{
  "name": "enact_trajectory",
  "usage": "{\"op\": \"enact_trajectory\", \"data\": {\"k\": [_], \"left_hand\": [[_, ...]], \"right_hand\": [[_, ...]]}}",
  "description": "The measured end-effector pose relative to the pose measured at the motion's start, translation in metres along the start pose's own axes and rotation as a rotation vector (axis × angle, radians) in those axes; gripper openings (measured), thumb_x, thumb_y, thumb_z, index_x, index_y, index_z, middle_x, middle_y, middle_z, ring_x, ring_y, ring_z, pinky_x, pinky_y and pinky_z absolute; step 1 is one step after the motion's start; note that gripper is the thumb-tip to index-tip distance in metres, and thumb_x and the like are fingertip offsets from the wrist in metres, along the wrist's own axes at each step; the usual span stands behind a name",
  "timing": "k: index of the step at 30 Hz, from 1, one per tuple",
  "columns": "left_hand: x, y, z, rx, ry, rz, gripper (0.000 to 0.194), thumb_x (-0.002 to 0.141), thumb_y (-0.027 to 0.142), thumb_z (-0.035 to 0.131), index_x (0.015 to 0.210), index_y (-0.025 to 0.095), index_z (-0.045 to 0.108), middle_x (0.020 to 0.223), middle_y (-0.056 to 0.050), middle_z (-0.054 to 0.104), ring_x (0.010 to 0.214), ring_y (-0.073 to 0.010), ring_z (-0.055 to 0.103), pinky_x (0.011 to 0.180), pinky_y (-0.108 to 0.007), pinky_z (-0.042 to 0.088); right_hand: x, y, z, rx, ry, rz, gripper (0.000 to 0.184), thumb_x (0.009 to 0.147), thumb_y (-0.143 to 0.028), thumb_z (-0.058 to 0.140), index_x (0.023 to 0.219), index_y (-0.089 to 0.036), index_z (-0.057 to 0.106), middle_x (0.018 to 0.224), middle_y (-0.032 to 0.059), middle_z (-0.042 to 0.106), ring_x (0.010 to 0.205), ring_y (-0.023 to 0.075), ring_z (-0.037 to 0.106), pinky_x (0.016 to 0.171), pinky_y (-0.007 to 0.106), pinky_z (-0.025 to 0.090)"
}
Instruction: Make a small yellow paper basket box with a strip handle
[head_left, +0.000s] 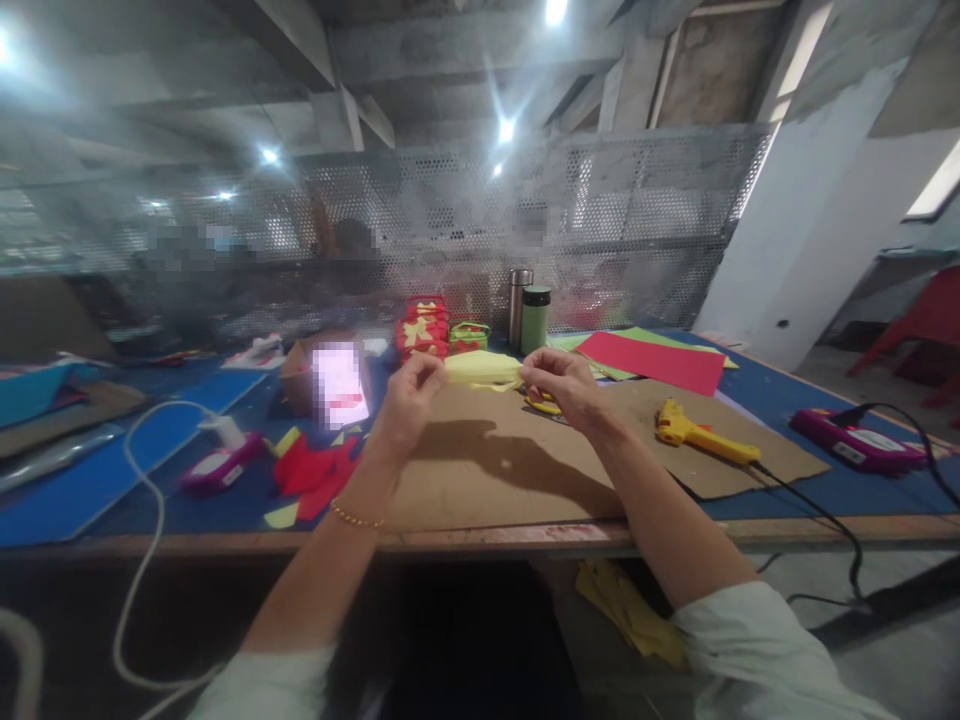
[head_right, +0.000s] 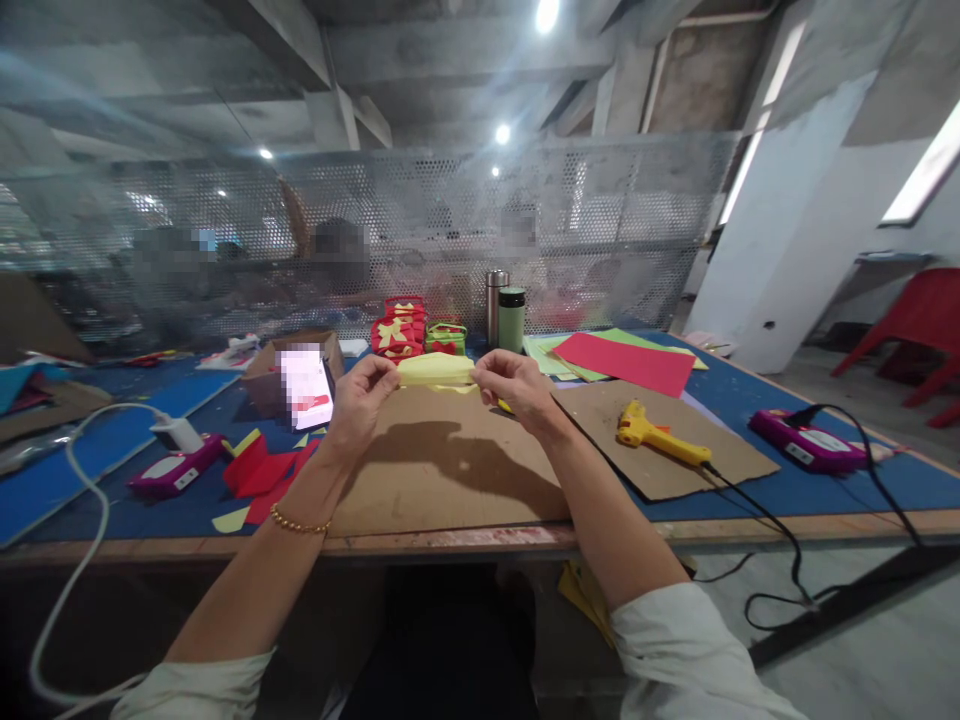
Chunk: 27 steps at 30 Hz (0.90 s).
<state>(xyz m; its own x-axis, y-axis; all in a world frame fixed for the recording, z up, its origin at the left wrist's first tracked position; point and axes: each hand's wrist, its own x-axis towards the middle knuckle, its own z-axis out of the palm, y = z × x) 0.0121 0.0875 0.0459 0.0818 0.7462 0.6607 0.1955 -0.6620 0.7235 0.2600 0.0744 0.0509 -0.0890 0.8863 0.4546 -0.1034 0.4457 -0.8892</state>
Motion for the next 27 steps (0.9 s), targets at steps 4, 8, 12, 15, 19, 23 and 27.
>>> {"op": "enact_trajectory", "data": {"k": [4, 8, 12, 15, 19, 23, 27], "left_hand": [[0.0007, 0.0021, 0.002, 0.027, 0.034, 0.015, 0.025, 0.088, 0.044, 0.069, 0.083, 0.02, 0.062, 0.076, 0.001, 0.057, 0.073, -0.0146, 0.053, 0.073, -0.028, 0.043], [-0.0013, 0.0049, 0.0069, -0.012, 0.084, 0.017, 0.024, 0.082, 0.035, 0.076, 0.099, 0.02, 0.067, 0.083, 0.0, 0.061, 0.075, -0.0144, 0.055, 0.073, -0.029, 0.046], [-0.0032, 0.007, 0.0069, 0.037, 0.061, 0.054, 0.025, 0.081, 0.027, 0.078, 0.106, 0.021, 0.075, 0.086, -0.002, 0.064, 0.075, -0.0148, 0.056, 0.073, -0.03, 0.048], [-0.0032, 0.0072, 0.0057, 0.087, 0.067, 0.09, 0.021, 0.08, 0.025, 0.078, 0.1, 0.021, 0.078, 0.086, -0.002, 0.066, 0.074, -0.0152, 0.057, 0.073, -0.031, 0.05], [-0.0032, 0.0065, 0.0062, 0.115, 0.095, 0.113, 0.018, 0.08, 0.024, 0.078, 0.098, 0.021, 0.079, 0.084, -0.003, 0.068, 0.075, -0.0157, 0.059, 0.075, -0.031, 0.052], [-0.0037, 0.0061, 0.006, 0.119, 0.116, 0.151, 0.016, 0.082, 0.023, 0.078, 0.097, 0.02, 0.079, 0.086, -0.003, 0.069, 0.079, -0.0156, 0.063, 0.079, -0.031, 0.055], [-0.0045, 0.0055, 0.0046, 0.147, 0.163, 0.25, 0.015, 0.084, 0.02, 0.078, 0.099, 0.021, 0.079, 0.087, -0.002, 0.069, 0.08, -0.0153, 0.064, 0.081, -0.031, 0.056]], "right_hand": [[-0.0004, 0.0001, 0.0009, -0.051, 0.005, -0.017, 0.051, 0.061, -0.065, 0.088, 0.068, -0.021, 0.063, 0.05, -0.0049, 0.056, 0.045, 0.0096, 0.048, 0.045, 0.024, 0.039], [-0.0004, 0.001, 0.0005, -0.062, 0.034, -0.042, 0.053, 0.063, -0.069, 0.086, 0.07, -0.022, 0.062, 0.051, -0.0051, 0.055, 0.045, 0.0092, 0.047, 0.045, 0.023, 0.039], [-0.0008, 0.0013, -0.0016, -0.065, 0.031, -0.046, 0.053, 0.064, -0.068, 0.087, 0.071, -0.021, 0.063, 0.052, -0.0049, 0.055, 0.046, 0.0091, 0.049, 0.045, 0.023, 0.039], [-0.001, 0.0021, -0.003, -0.071, 0.008, -0.051, 0.053, 0.065, -0.068, 0.086, 0.072, -0.021, 0.064, 0.052, -0.0046, 0.056, 0.046, 0.0092, 0.049, 0.045, 0.023, 0.039], [-0.0005, 0.0034, -0.0038, -0.08, -0.006, -0.065, 0.052, 0.066, -0.068, 0.086, 0.073, -0.021, 0.065, 0.052, -0.0047, 0.057, 0.045, 0.0092, 0.048, 0.045, 0.023, 0.039], [-0.0005, 0.003, -0.0038, -0.071, -0.014, -0.076, 0.053, 0.066, -0.069, 0.087, 0.074, -0.021, 0.064, 0.052, -0.0053, 0.057, 0.044, 0.0088, 0.048, 0.045, 0.023, 0.04], [0.0005, 0.0048, -0.0025, -0.03, 0.008, -0.01, 0.055, 0.066, -0.071, 0.087, 0.077, -0.021, 0.065, 0.056, -0.0031, 0.062, 0.048, 0.01, 0.054, 0.048, 0.023, 0.047]]}}
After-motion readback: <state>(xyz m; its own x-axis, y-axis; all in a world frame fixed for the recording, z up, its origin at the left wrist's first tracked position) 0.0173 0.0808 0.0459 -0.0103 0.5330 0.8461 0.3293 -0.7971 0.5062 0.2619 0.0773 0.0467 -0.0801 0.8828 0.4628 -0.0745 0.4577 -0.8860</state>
